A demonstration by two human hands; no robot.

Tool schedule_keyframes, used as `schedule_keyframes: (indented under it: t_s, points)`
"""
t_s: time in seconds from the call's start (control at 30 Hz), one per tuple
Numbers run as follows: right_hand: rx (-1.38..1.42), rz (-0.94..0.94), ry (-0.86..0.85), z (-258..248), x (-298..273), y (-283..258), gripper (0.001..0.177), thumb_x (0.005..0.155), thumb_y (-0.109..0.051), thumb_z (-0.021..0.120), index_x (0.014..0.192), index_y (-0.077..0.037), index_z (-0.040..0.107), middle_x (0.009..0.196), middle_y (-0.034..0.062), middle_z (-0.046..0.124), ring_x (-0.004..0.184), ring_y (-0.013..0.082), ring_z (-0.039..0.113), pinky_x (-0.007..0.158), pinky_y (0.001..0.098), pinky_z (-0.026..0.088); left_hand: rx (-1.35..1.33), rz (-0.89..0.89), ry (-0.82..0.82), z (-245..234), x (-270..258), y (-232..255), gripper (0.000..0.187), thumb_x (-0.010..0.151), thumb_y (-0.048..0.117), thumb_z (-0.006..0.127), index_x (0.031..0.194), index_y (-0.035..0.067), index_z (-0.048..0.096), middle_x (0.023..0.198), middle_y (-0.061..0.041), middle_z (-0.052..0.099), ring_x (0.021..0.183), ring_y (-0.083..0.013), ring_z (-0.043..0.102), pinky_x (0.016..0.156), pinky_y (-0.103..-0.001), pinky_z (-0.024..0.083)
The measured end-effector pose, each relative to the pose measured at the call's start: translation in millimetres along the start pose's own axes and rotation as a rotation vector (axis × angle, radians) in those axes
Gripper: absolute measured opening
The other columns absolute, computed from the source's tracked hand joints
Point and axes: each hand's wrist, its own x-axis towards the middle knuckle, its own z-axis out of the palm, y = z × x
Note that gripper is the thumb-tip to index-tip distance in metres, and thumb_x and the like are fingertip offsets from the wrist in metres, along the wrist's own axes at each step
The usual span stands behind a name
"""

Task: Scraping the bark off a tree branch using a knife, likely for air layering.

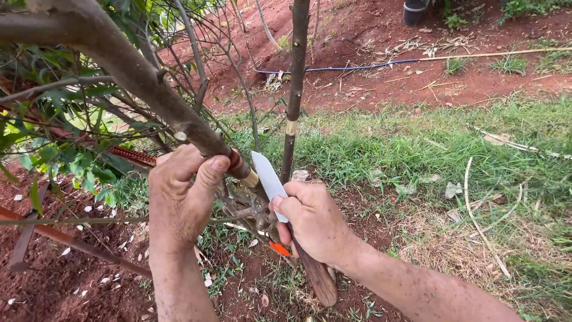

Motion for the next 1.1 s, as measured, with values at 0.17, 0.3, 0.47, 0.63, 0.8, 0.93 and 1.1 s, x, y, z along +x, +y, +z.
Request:
schedule_keyframes:
  t_s: [0.17, 0.3, 0.47, 0.63, 0.8, 0.93, 1.1]
  points:
    - [0.085, -0.03, 0.038, 13.9, -7.3, 15.2, 0.022, 0.099, -0.007, 0.052, 0.079, 0.001, 0.056, 0.052, 0.0165, 0.06, 0.031, 0.0205, 0.049, 0.024, 0.027, 0.039, 0.02, -0.011, 0.011, 1.0, -3.0, -4.7, 0.039, 0.102, 0.042, 0.051, 0.082, 0.014, 0.07, 0.069, 0.005, 0.048, 0.069, -0.0131, 0.044, 0.075, -0.033, 0.033]
    - [0.141, -0.062, 0.069, 23.6, -9.1, 20.8, 0.023, 0.103, -0.009, 0.049, 0.087, 0.002, 0.061, 0.053, 0.0124, 0.06, 0.033, 0.0178, 0.049, 0.026, 0.0267, 0.041, 0.013, 0.008, 0.007, 0.8, -0.6, -2.2, 0.036, 0.103, 0.036, 0.052, 0.089, 0.012, 0.074, 0.072, 0.004, 0.056, 0.069, -0.0136, 0.049, 0.07, -0.032, 0.036]
    - [0.12, -0.19, 0.118, 42.0, -13.4, 28.2, 0.024, 0.102, -0.011, 0.048, 0.08, -0.005, 0.052, 0.051, 0.0109, 0.061, 0.032, 0.0192, 0.054, 0.024, 0.0267, 0.04, 0.002, -0.001, 0.02, 2.1, -0.1, 2.0, 0.039, 0.102, 0.039, 0.05, 0.089, 0.012, 0.076, 0.083, 0.003, 0.071, 0.079, -0.0137, 0.063, 0.08, -0.035, 0.041]
    - [0.215, -0.147, 0.17, 53.5, -9.6, 37.9, 0.02, 0.103, -0.012, 0.047, 0.091, -0.002, 0.059, 0.055, 0.0107, 0.061, 0.034, 0.017, 0.052, 0.026, 0.0265, 0.045, 0.007, -0.007, 0.001, -0.1, 1.0, -0.1, 0.039, 0.102, 0.039, 0.051, 0.09, 0.011, 0.075, 0.072, 0.004, 0.058, 0.07, -0.0124, 0.051, 0.07, -0.032, 0.039]
    - [0.215, -0.213, 0.19, 63.3, -14.1, 34.5, 0.021, 0.101, -0.014, 0.047, 0.087, -0.003, 0.056, 0.051, 0.0095, 0.06, 0.031, 0.0188, 0.054, 0.026, 0.0269, 0.039, 0.063, 0.011, -0.005, -0.1, -1.0, -7.0, 0.037, 0.104, 0.037, 0.051, 0.083, 0.012, 0.068, 0.069, 0.003, 0.048, 0.068, -0.0153, 0.047, 0.072, -0.034, 0.034]
    - [0.255, -0.209, 0.207, 65.9, -8.0, 53.9, 0.02, 0.103, -0.012, 0.046, 0.091, -0.001, 0.058, 0.053, 0.0105, 0.061, 0.032, 0.018, 0.054, 0.025, 0.0266, 0.045, 0.051, 0.012, -0.02, -1.2, 0.5, -3.3, 0.04, 0.103, 0.04, 0.049, 0.091, 0.013, 0.076, 0.071, 0.003, 0.058, 0.071, -0.0147, 0.054, 0.072, -0.034, 0.036]
    - [0.2, -0.225, 0.3, 81.7, -18.1, 33.3, 0.02, 0.1, -0.016, 0.048, 0.085, -0.005, 0.056, 0.049, 0.0092, 0.06, 0.031, 0.0188, 0.055, 0.027, 0.0293, 0.041, 0.042, 0.036, -0.029, -4.2, 1.2, -1.0, 0.039, 0.104, 0.039, 0.049, 0.091, 0.014, 0.077, 0.07, 0.005, 0.056, 0.068, -0.0133, 0.048, 0.077, -0.033, 0.037]
